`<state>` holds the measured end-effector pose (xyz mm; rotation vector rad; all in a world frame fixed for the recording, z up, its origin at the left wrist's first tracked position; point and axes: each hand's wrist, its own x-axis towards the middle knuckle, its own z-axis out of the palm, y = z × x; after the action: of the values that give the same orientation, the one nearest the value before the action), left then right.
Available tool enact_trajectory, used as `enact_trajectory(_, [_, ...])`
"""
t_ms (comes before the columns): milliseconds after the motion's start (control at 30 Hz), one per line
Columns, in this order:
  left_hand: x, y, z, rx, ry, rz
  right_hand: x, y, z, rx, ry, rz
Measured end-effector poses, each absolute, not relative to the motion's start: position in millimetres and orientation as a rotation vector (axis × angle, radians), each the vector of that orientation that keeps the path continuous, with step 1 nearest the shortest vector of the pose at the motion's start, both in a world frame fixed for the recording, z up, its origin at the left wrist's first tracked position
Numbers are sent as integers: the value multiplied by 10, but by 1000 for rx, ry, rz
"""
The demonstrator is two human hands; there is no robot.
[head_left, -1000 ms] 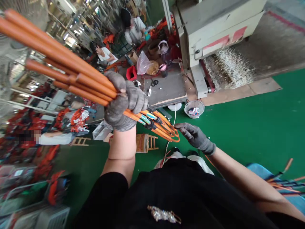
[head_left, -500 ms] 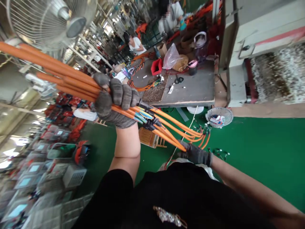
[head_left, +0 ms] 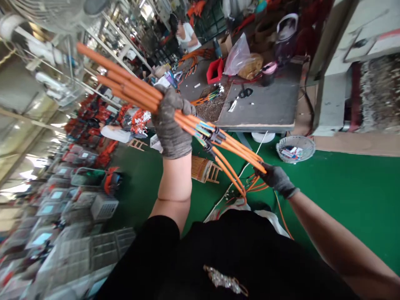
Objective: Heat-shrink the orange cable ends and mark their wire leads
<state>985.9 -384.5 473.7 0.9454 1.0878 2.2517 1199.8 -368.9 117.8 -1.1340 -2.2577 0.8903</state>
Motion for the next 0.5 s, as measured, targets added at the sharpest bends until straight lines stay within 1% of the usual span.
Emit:
enact_trajectory(100, [9926, -3718, 4827, 855, 1197, 2303, 11988, -3452, 1162, -1070, -2154, 907])
enact_trajectory(233, [9950, -3709, 4972, 869, 1298, 2330, 11883, -3541, 1135, -936, -1918, 940])
enact_trajectory(300, [9933, -3745, 5005, 933, 1289, 2326, 11815, -3633, 1161, -839, -1944, 977])
enact_trajectory(400, [9892, -3814, 5051, 1054, 1256, 2317, 11629, -3688, 1321, -715, -2073, 1037])
enact_trajectory(500, [9855, -3891, 5165, 965, 1170, 2311, 11298, -3638, 1522, -649, -2093, 1160])
